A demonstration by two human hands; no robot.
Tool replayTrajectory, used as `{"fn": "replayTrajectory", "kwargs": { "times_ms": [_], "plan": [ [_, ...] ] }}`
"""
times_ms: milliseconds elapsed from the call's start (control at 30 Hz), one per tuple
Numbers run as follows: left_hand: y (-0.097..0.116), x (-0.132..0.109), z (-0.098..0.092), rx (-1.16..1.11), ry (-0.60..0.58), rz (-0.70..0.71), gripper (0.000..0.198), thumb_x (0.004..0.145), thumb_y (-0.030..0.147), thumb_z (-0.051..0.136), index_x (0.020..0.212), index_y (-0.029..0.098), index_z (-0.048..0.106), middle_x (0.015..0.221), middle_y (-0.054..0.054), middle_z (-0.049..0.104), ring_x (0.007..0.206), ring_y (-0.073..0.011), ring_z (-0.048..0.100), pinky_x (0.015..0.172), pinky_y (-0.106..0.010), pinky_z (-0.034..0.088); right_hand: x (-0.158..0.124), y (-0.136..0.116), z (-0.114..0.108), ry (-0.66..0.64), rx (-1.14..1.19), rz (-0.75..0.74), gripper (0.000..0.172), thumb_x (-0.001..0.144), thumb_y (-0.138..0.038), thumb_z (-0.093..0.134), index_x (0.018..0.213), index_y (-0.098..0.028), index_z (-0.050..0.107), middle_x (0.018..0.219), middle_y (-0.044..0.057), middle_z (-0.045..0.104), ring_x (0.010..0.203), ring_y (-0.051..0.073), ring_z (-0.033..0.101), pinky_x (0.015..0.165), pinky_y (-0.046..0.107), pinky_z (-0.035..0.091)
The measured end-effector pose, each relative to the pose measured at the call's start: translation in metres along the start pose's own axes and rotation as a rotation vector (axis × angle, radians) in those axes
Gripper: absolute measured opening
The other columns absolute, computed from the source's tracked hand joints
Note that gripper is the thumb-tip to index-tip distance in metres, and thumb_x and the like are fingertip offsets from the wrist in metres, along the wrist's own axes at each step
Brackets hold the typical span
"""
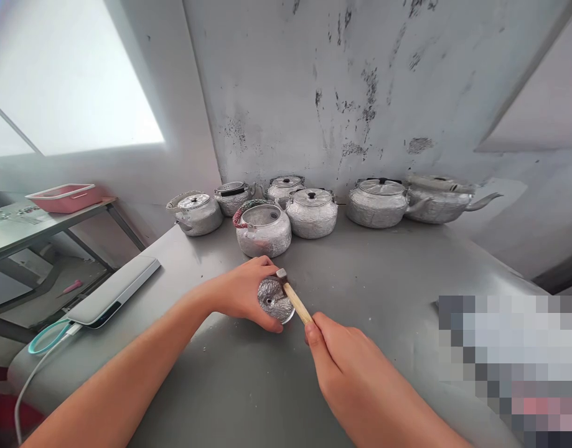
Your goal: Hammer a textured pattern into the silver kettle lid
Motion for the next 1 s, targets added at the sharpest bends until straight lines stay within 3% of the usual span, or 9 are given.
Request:
{"fn": "replayTrajectory", "kwargs": {
  "times_ms": [200,333,433,567,833,1000],
  "plan": [
    [0.001,0.000,0.000,0.004,0.003,0.000,0.068,0.053,0.060,0.089,0.108,0.026,0.067,0.110,-0.004,0.051,0.099,-0.0257,0.058,0.083,-0.034,0.052,-0.001,0.001,0.003,-0.003,0.113,0.047,0.042,0.103,-0.056,0.027,0.075,-0.028,0.040,0.066,-0.004,0.035,0.058,0.018,0.030,0.050,0.031,0.025],
    [0.000,0.000,0.000,0.007,0.004,0.006,0.071,0.053,0.061,0.088,0.111,0.026,0.066,0.109,-0.004,0.050,0.099,-0.0254,0.057,0.081,-0.033,0.052,-0.002,0.007,0.005,0.080,0.035,-0.042,0.041,0.103,-0.053,0.028,0.075,-0.028,0.045,0.073,0.000,0.054,0.066,0.021,0.049,0.057,0.032,0.037],
    [0.000,0.000,0.000,0.005,0.002,0.012,0.069,0.053,0.060,0.088,0.109,0.026,0.066,0.109,-0.004,0.050,0.099,-0.0250,0.057,0.083,-0.033,0.052,-0.002,0.012,0.006,0.065,-0.054,-0.011,0.041,0.102,-0.053,0.029,0.074,-0.029,0.046,0.072,0.002,0.058,0.064,0.022,0.051,0.055,0.034,0.037],
    [0.000,-0.001,0.000,0.007,0.001,0.014,0.068,0.053,0.059,0.089,0.107,0.026,0.065,0.107,-0.003,0.049,0.099,-0.0252,0.057,0.083,-0.034,0.052,-0.002,0.010,0.006,0.095,-0.074,-0.079,0.038,0.102,-0.050,0.030,0.080,-0.030,0.053,0.075,0.002,0.063,0.069,0.024,0.057,0.060,0.035,0.043],
    [0.000,0.000,0.000,0.015,0.001,0.008,0.065,0.054,0.058,0.088,0.106,0.026,0.065,0.108,-0.004,0.050,0.098,-0.0256,0.057,0.082,-0.034,0.052,-0.004,-0.003,-0.002,0.167,-0.024,-0.107,0.039,0.100,-0.048,0.042,0.066,-0.030,0.050,0.062,0.002,0.063,0.054,0.022,0.056,0.049,0.034,0.040],
    [0.002,0.000,-0.001,0.001,0.003,0.007,0.065,0.053,0.058,0.089,0.104,0.025,0.066,0.106,-0.003,0.050,0.097,-0.0252,0.058,0.081,-0.033,0.052,-0.005,0.005,0.002,0.195,0.013,-0.129,0.036,0.097,-0.048,0.047,0.067,-0.029,0.052,0.064,0.002,0.064,0.055,0.021,0.055,0.047,0.032,0.040]
  ]
}}
Point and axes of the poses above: each hand's wrist, its own x-axis towards the middle knuckle, its own z-axis out of the palm, y = z × x, the point moved 1 cm from there along x, towards the middle knuckle
